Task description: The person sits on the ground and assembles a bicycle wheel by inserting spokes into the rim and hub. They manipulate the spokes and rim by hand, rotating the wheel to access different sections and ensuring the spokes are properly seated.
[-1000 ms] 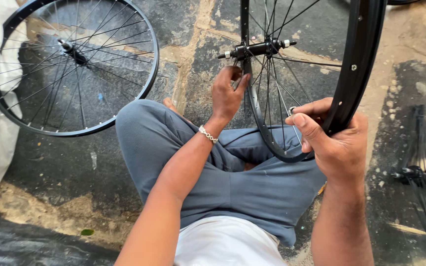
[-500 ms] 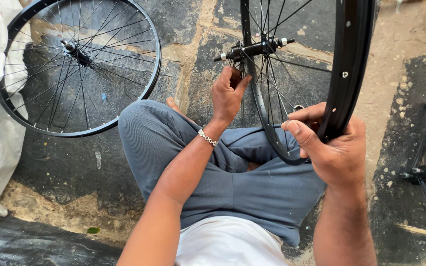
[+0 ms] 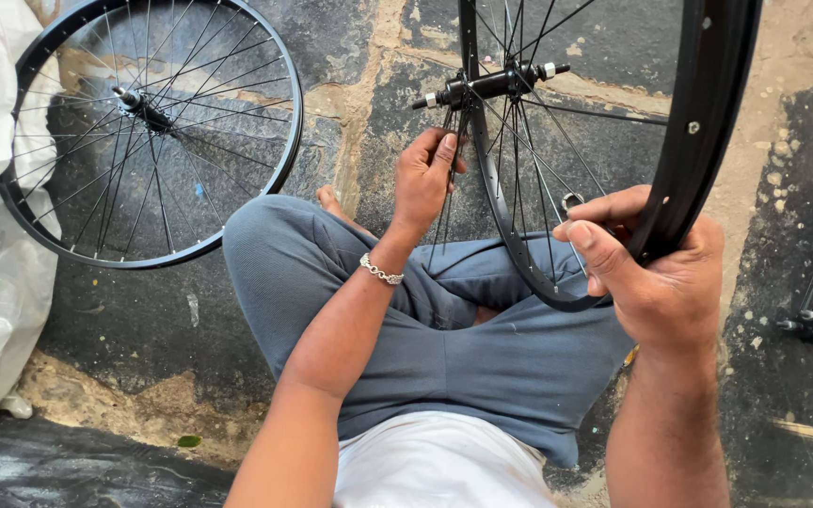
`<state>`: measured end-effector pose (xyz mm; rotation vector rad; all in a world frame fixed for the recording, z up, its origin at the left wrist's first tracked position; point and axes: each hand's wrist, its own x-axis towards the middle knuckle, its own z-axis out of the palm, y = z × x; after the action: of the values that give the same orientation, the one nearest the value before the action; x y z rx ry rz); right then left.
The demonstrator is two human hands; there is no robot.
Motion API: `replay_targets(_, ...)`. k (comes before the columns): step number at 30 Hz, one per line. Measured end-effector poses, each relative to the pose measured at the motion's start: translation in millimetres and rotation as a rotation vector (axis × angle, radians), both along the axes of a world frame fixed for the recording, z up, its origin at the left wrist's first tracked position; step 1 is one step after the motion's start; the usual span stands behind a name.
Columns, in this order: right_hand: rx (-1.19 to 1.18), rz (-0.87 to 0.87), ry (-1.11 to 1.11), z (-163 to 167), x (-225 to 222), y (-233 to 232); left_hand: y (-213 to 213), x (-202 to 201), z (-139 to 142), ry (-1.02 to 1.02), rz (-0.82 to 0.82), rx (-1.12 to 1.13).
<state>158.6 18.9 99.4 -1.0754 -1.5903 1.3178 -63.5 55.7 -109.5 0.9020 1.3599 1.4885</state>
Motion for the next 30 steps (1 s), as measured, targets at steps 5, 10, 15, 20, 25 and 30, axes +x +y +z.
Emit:
replay_targets(5, -0.015, -0.014, 0.043, -4, 10, 1, 0, -7, 8, 0.283, 0.024, 0.035)
replay_targets(10, -0.025, 0.0, 0.078, -6, 16, 3, -5, -10, 20, 0.693, 0.077, 0.208)
replay_targets(15, -0.028, -0.019, 0.04, -5, 15, 0, -6, -8, 26, 0.841, 0.118, 0.161)
replay_targets(20, -0.017, 0.007, 0.046, -5, 11, -1, -5, -6, 28, 0.827, 0.061, 0.068)
replay_targets(25, -0.023, 0.001, 0.01, -4, 8, -4, -8, -4, 37, 0.767, 0.148, 0.072)
replay_targets(30, -0.069, -0.015, -0.011, -4, 9, -4, -10, -3, 46, 0.842, 0.172, 0.25)
